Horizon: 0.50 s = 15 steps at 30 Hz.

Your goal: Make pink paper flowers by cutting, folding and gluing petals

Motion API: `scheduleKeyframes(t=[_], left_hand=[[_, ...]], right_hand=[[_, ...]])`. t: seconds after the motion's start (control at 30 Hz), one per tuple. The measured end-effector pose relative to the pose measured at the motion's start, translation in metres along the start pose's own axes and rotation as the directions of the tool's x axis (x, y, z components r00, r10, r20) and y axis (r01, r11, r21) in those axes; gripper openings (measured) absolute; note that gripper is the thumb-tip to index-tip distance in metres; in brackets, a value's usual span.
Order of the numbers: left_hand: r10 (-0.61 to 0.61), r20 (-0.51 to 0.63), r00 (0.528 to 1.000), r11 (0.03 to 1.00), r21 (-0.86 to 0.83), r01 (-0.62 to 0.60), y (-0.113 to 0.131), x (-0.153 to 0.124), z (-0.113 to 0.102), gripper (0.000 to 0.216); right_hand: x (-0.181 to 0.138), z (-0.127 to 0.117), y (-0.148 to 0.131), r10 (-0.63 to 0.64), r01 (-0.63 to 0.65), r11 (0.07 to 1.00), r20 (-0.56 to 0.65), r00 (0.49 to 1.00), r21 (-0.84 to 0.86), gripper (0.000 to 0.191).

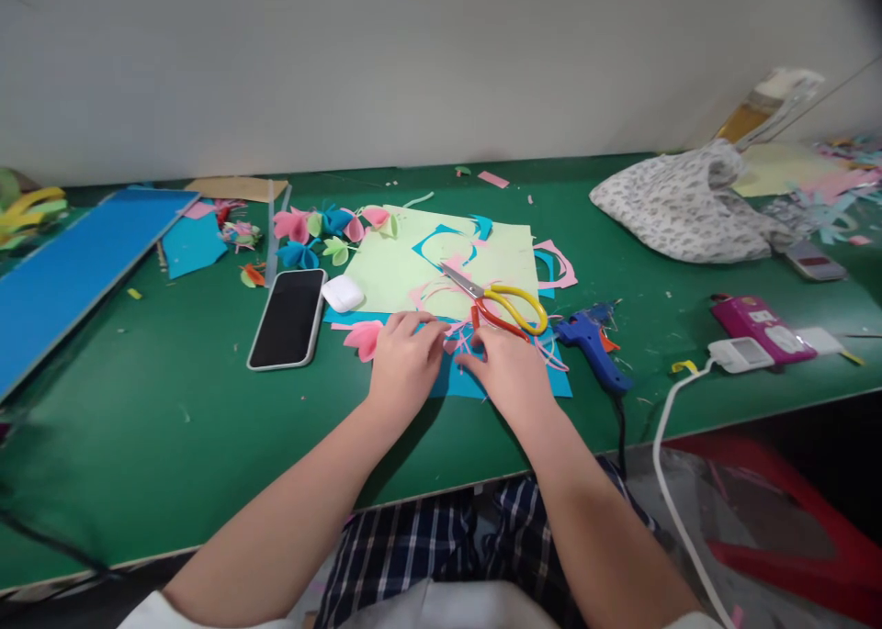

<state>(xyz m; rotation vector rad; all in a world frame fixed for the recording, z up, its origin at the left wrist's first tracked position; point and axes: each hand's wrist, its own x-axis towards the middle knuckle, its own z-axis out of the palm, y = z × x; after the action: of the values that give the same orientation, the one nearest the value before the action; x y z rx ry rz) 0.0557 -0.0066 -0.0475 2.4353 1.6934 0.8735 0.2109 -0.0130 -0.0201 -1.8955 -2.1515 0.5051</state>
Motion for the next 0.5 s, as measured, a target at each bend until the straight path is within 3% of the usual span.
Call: scheduleKeyframes(t=[0.1, 0.17, 0.33, 0.5], left_hand=[[-0.019, 0.026, 0.999, 1.0, -0.011, 0.02, 0.0013, 0.0005, -0.0018, 0.017], [-0.025, 0.047, 0.999, 0.999, -0.022, 0.027, 0.0022, 0.0007, -0.0025, 0.018], [0.034, 0.145, 0.989, 0.997, -0.073, -0.024, 0.006, -0.0006, -0.0011, 0.02], [0.109, 0.26, 0.96, 0.992, -0.096, -0.086, 0.0103, -0.0032, 0.0017, 0.024]], right_hand=[[-0.0042, 0.001, -0.0022, 0.033, -0.027, 0.997, 0.082, 0.996, -0.071, 0.029], [-0.0049, 0.0, -0.0022, 0.03, -0.022, 0.996, 0.098, 0.995, -0.085, 0.024], [-0.0044, -0.001, -0.0009, 0.015, -0.005, 0.995, 0.099, 0.995, -0.095, 0.013], [-0.0027, 0.0035, -0.0024, 0.038, -0.034, 0.998, 0.067, 0.997, -0.056, 0.015]])
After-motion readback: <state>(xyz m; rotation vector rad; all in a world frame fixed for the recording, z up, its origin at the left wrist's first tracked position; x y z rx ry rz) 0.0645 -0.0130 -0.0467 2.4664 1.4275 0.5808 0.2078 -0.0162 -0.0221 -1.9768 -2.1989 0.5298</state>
